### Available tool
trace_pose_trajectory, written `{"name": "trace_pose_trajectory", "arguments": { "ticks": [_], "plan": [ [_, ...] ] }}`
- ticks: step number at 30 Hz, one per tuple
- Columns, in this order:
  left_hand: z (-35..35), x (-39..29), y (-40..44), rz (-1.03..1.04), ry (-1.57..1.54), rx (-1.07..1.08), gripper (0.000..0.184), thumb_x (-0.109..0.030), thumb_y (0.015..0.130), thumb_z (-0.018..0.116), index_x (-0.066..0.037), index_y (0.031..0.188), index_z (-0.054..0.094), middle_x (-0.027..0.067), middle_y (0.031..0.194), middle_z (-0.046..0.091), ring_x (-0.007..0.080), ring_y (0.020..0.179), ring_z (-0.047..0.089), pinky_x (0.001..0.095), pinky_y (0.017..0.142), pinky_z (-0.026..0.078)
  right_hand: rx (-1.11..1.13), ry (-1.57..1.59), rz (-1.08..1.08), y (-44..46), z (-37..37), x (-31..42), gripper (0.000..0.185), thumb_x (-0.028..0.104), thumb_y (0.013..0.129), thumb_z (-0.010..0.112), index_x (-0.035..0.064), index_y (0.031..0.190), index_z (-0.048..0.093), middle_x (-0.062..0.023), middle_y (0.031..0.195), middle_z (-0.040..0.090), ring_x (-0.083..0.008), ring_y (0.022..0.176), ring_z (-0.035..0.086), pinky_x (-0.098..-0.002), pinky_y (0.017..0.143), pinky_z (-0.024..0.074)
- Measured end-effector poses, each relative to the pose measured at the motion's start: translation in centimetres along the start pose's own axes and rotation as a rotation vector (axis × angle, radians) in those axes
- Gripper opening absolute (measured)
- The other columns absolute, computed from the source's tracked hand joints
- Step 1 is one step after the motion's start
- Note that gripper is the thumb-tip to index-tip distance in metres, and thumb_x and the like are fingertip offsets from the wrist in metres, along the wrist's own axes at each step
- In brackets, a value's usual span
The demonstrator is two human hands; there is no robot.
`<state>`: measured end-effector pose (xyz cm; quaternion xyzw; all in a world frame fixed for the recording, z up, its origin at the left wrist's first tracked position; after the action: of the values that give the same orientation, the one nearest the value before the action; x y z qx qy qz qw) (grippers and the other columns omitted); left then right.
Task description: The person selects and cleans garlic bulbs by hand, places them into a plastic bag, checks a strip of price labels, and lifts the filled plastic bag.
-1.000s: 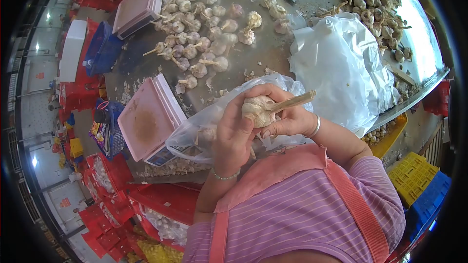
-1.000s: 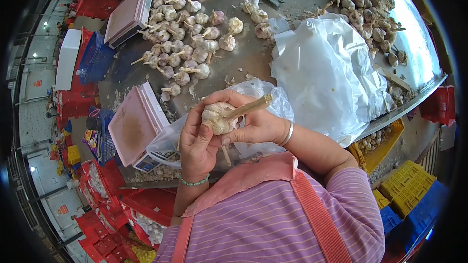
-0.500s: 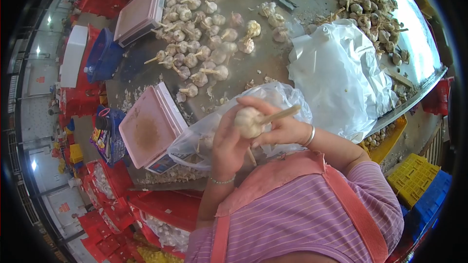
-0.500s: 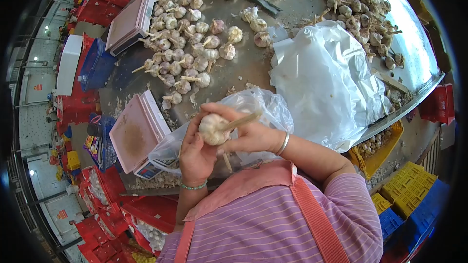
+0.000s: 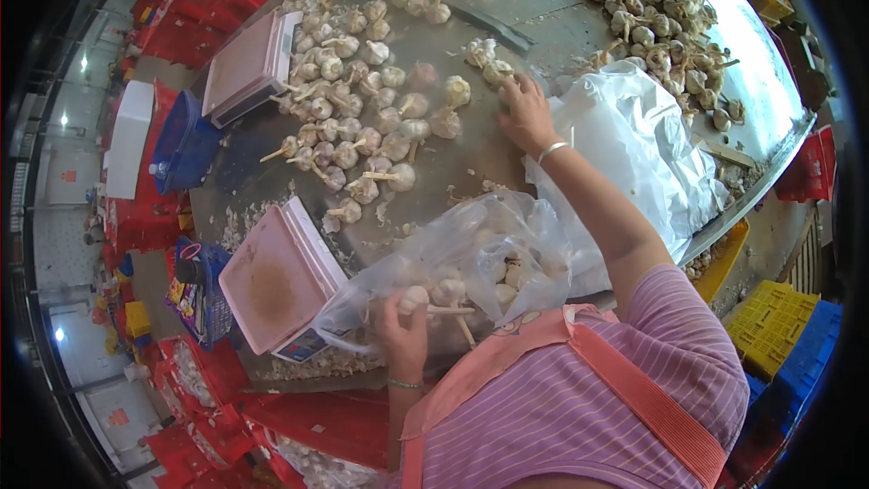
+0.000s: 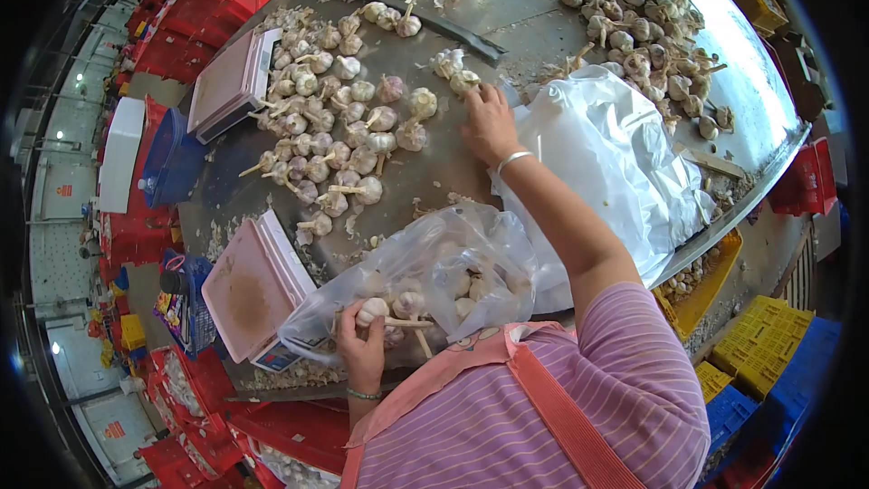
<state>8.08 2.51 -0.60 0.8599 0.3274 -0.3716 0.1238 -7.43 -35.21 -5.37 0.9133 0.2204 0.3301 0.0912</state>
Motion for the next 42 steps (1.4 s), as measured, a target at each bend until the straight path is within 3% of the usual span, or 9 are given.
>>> {"name": "trace_pose_trajectory", "arguments": {
  "ticks": [8,12,14,19,22,33,36,37,42],
  "plan": [
    [-0.1,-3.4,1.7,0.184,0.295,0.099,0.036,-0.021,0.076,0.069,-0.001,0.105,0.062,0.0166,0.103,0.059,0.0338,0.095,0.057,0.0419,0.082,0.044,0.091,-0.103,-0.139,0.6,3.1,-3.2,0.037,0.004,0.076,0.058,0.0124,0.112,0.058,-0.0142,0.115,0.053,-0.0303,0.099,0.052,-0.0376,0.089,0.0436],
    [-0.8,-3.8,2.0,0.194,0.401,0.178,0.036,-0.022,0.076,0.068,-0.003,0.106,0.064,0.0147,0.098,0.059,0.0323,0.091,0.055,0.0408,0.081,0.043,0.315,1.015,0.396,-1.3,0.9,-1.0,0.026,0.015,0.093,0.050,0.0086,0.118,0.055,-0.0106,0.094,0.061,-0.0152,0.064,0.061,-0.0250,0.058,0.0509],
    [-0.8,-4.0,2.3,0.237,0.443,0.223,0.035,-0.024,0.075,0.067,-0.004,0.104,0.064,0.0151,0.094,0.059,0.0335,0.089,0.055,0.0431,0.079,0.042,0.471,1.584,0.462,-3.3,-0.5,2.7,0.032,0.016,0.097,0.038,0.0064,0.126,0.045,-0.0125,0.105,0.061,-0.0182,0.078,0.063,-0.0239,0.058,0.0519],
    [-0.4,-2.9,2.7,0.184,0.478,0.291,0.034,-0.026,0.078,0.063,-0.005,0.105,0.063,0.0149,0.098,0.057,0.0338,0.094,0.053,0.0441,0.083,0.040,0.622,2.115,0.625,-7.6,-3.8,9.1,0.073,0.060,0.085,0.046,0.0067,0.133,0.037,-0.0184,0.124,0.049,-0.0159,0.080,0.058,-0.0213,0.057,0.0489],
    [-0.2,-2.6,2.3,0.203,0.504,0.252,0.037,-0.027,0.078,0.064,-0.005,0.107,0.062,0.0153,0.102,0.056,0.0342,0.097,0.052,0.0438,0.085,0.040,0.737,2.268,0.584,-9.4,-3.7,10.2,0.072,0.060,0.082,0.050,0.0081,0.130,0.041,-0.0118,0.111,0.056,-0.0114,0.074,0.054,-0.0183,0.051,0.0427],
    [-0.6,-3.8,1.7,0.184,0.343,0.142,0.039,-0.025,0.073,0.070,-0.004,0.106,0.063,0.0169,0.105,0.057,0.0351,0.098,0.053,0.0428,0.087,0.041,0.983,2.122,0.484,-12.0,-4.7,13.0,0.077,0.075,0.079,0.036,0.0032,0.100,0.053,-0.0037,0.071,0.049,-0.0042,0.048,0.034,-0.0179,0.038,0.0258],
    [-0.9,-5.7,2.1,0.190,0.141,0.113,0.035,-0.024,0.080,0.066,-0.001,0.106,0.061,0.0148,0.106,0.057,0.0310,0.097,0.056,0.0398,0.084,0.043,0.876,1.838,0.273,-12.1,-5.2,14.6,0.077,0.075,0.079,0.037,0.0031,0.098,0.055,-0.0054,0.073,0.053,-0.0084,0.056,0.044,-0.0218,0.047,0.0362],
    [-0.2,-5.4,2.1,0.092,-0.159,0.185,0.037,-0.028,0.084,0.062,-0.002,0.110,0.059,0.0136,0.106,0.057,0.0282,0.098,0.056,0.0382,0.084,0.044,0.863,1.728,0.193,-12.6,-4.7,15.0,0.072,0.070,0.079,0.048,0.0027,0.102,0.055,-0.0074,0.085,0.058,-0.0168,0.076,0.055,-0.0292,0.067,0.0456],
    [3.8,-4.3,0.4,-0.297,-0.960,0.192,0.047,-0.040,0.093,0.049,-0.004,0.123,0.047,0.0105,0.107,0.057,0.0204,0.096,0.058,0.0337,0.080,0.050,0.508,0.857,-0.730,-13.8,-7.9,21.0,0.054,0.041,0.081,0.066,0.0012,0.115,0.052,-0.0130,0.113,0.056,-0.0226,0.099,0.057,-0.0353,0.086,0.0465]
  ]
}}
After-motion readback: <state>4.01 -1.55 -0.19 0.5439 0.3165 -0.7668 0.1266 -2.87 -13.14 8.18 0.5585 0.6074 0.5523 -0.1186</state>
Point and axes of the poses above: each hand's wrist, its own y-axis towards the middle knuckle, its own z-axis out of the palm, x = y × z, the point moved 7 cm from there along y, towards the middle knuckle
